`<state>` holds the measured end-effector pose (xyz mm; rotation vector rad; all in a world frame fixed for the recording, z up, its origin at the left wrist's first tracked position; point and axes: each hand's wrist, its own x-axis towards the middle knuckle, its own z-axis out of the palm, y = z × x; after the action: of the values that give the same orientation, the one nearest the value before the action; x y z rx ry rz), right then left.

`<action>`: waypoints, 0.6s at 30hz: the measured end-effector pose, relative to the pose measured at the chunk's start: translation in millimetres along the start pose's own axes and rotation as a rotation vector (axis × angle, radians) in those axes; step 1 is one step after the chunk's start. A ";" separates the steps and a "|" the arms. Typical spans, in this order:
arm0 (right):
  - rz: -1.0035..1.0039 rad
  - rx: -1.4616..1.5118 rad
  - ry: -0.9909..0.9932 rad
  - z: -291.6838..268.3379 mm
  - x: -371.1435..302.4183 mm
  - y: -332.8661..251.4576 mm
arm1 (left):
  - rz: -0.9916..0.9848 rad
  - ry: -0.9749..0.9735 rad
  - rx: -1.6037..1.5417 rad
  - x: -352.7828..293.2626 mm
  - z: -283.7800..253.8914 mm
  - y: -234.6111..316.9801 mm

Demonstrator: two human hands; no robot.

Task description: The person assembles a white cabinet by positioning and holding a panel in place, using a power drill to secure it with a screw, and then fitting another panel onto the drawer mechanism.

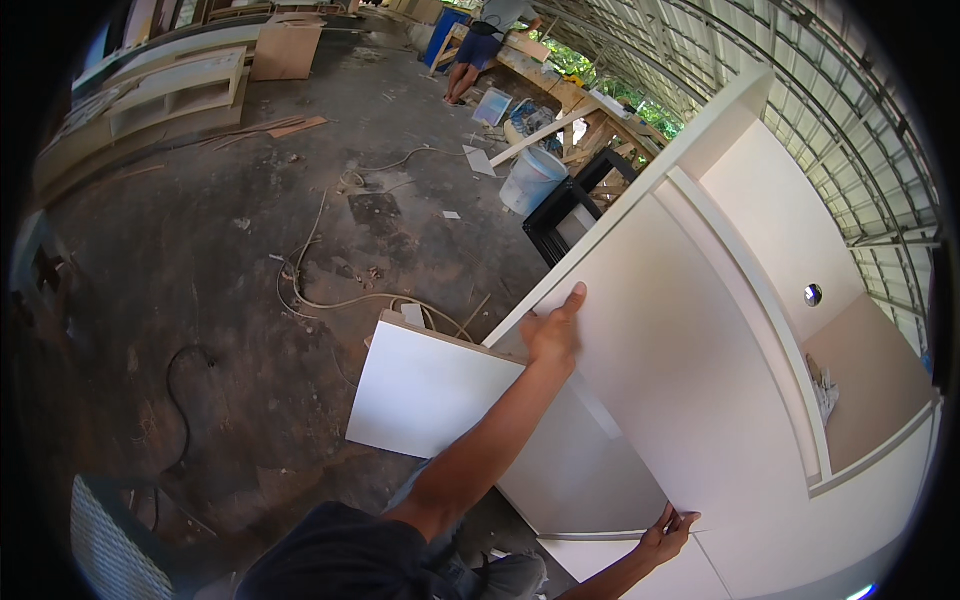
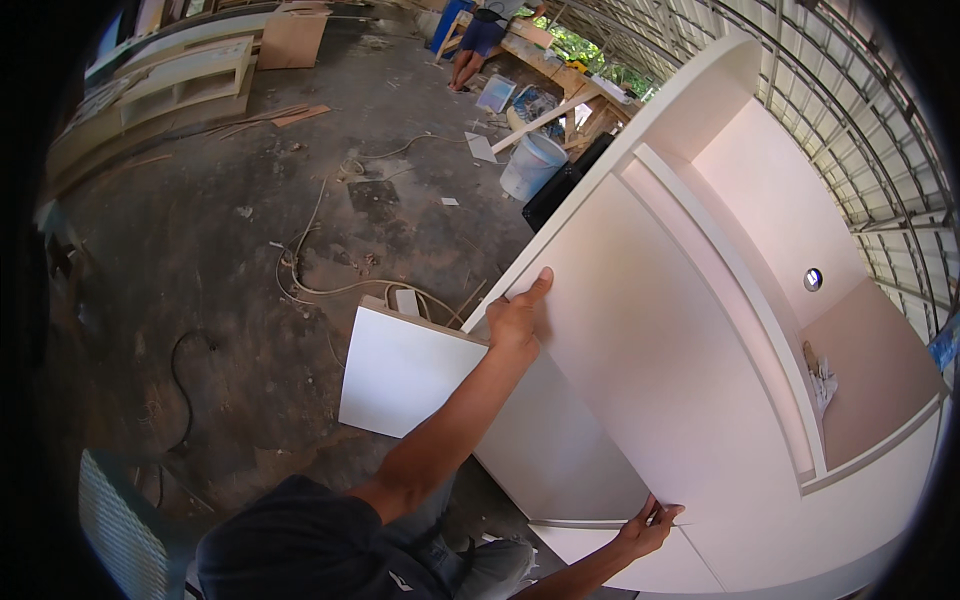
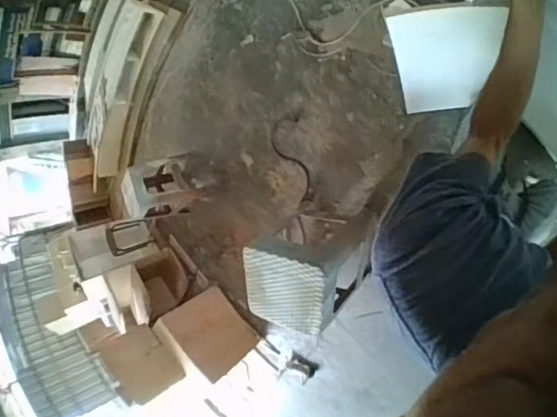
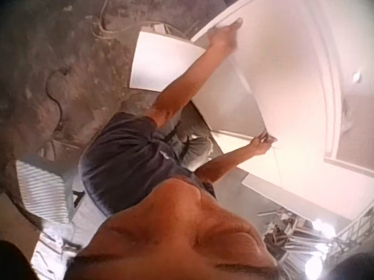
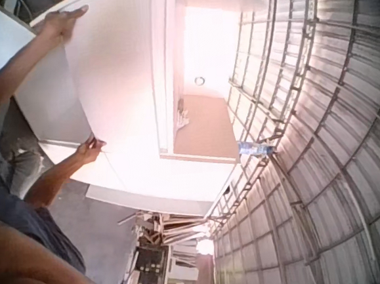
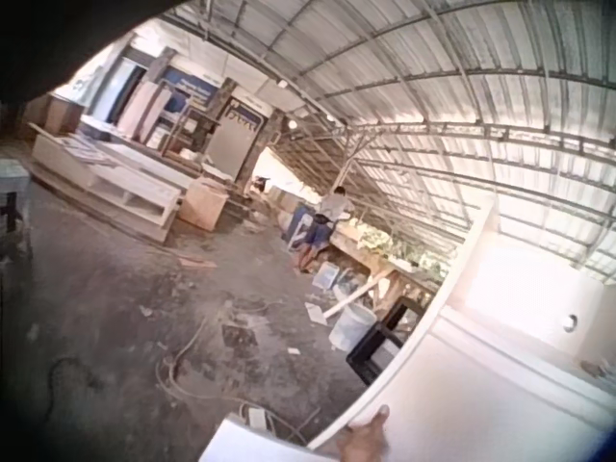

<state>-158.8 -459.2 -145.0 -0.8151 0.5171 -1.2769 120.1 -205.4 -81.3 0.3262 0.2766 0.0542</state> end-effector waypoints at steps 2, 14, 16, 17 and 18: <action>0.003 0.007 0.000 0.6 0.0 2.1 | 0.004 -0.035 -0.056 -2.9 -0.3 1.8; 0.026 -0.061 -0.023 -12.2 15.3 0.9 | -0.035 0.064 0.045 -5.0 -1.6 -1.4; 0.019 -0.100 -0.078 -11.6 15.2 1.9 | -0.037 0.062 0.012 -0.9 -0.9 -1.5; 0.013 -0.100 -0.074 -12.1 14.8 1.8 | -0.032 0.060 -0.017 0.0 -0.2 -1.3; 0.019 -0.088 -0.080 -12.7 14.5 1.3 | -0.039 0.056 -0.017 -0.4 -0.2 -1.7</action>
<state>-164.0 -476.2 -152.5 -0.9288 0.5187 -1.2056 119.7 -206.9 -81.9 0.3022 0.3380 0.0272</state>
